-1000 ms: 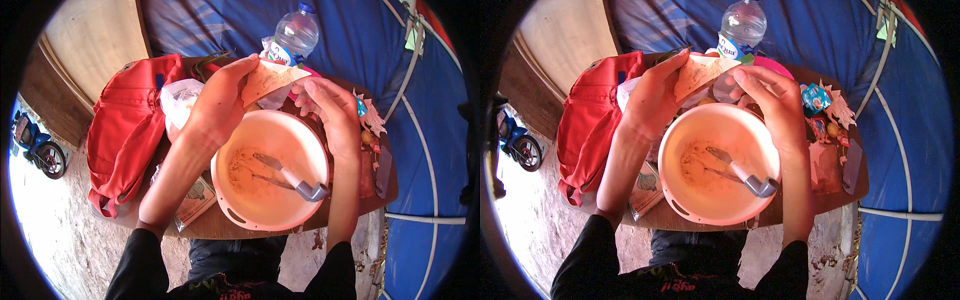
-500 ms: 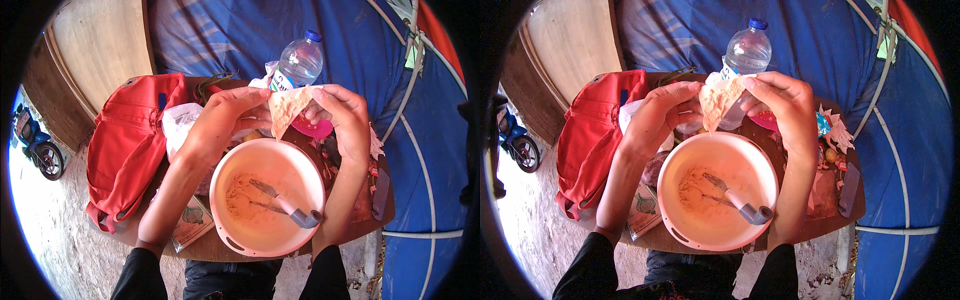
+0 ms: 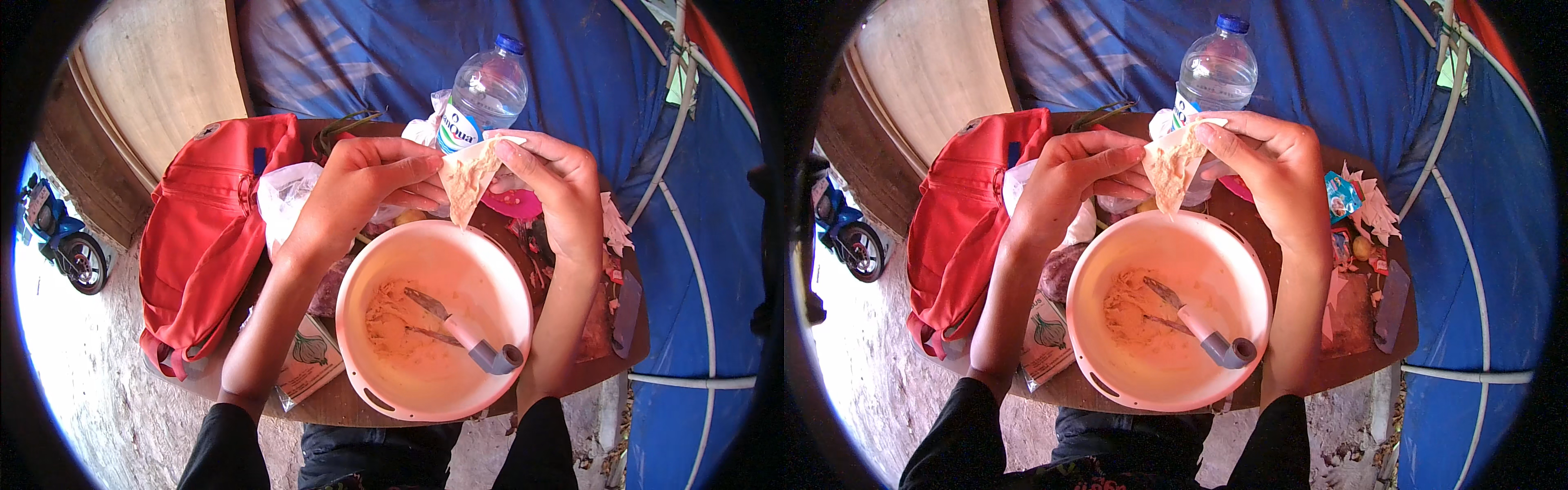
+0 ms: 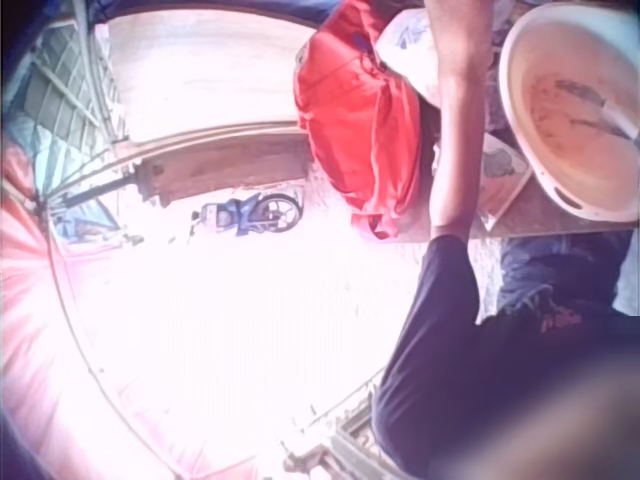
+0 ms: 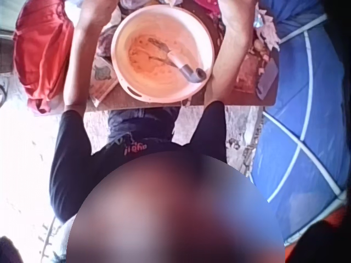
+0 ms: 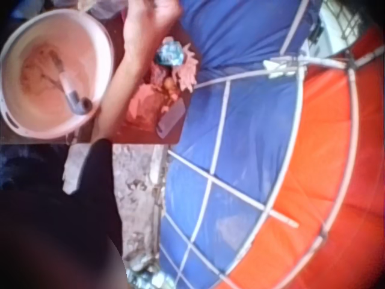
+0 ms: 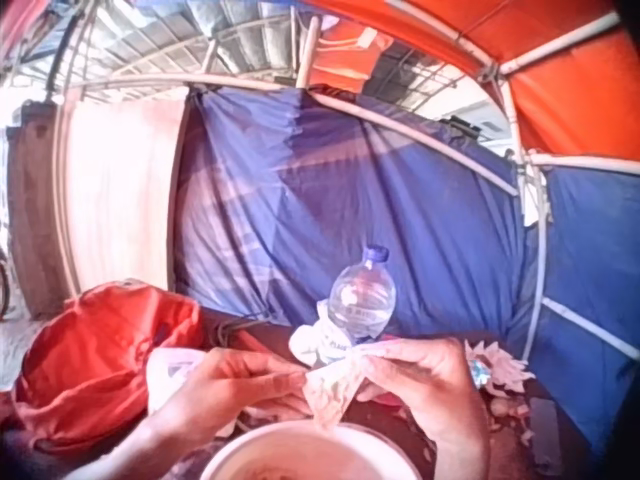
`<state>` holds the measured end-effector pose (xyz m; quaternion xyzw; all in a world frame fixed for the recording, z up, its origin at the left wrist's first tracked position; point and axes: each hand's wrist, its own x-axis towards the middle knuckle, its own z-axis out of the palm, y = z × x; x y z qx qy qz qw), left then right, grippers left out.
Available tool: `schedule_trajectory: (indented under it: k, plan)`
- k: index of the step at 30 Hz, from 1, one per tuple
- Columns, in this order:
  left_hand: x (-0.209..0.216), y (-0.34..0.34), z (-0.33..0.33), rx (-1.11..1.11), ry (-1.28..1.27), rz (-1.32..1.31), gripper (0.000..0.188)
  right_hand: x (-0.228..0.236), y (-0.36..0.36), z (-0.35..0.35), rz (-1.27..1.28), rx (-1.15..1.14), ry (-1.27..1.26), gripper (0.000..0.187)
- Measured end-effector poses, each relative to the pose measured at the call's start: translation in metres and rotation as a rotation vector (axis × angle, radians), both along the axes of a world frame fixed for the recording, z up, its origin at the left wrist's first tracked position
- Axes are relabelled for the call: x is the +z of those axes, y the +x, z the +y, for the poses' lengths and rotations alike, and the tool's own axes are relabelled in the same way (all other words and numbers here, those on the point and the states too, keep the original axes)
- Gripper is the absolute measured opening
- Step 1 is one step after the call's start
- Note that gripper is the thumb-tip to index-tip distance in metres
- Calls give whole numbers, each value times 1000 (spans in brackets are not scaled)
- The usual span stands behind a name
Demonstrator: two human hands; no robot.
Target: The person scoops a reddish filling from a pink bowl with a knife and places it onto triangular wrappers, then folds each wrapper into a sealed packet. The person repeats this process multiple times, stacking the finished wraps on the table.
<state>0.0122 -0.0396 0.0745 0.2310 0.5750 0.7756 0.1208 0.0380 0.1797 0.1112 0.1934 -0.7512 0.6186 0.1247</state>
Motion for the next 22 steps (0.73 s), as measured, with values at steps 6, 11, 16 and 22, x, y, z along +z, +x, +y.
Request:
schedule_trajectory:
  k: [6, 11, 16, 22]
  plan:
    - [-2, -2, 2, 47, -37, -50, 23, -3, -1, -4, 74, 30, 18, 24]
    - [-2, -4, -1, 100, -17, -77, 22, -2, 7, -7, 131, 207, 257, 68]
    - [-1, -4, -6, 32, 92, -149, 21, -9, 7, -17, 250, 178, 341, 101]
    - [3, 2, -3, 51, 72, -126, 21, -9, 2, -15, 284, 164, 285, 96]
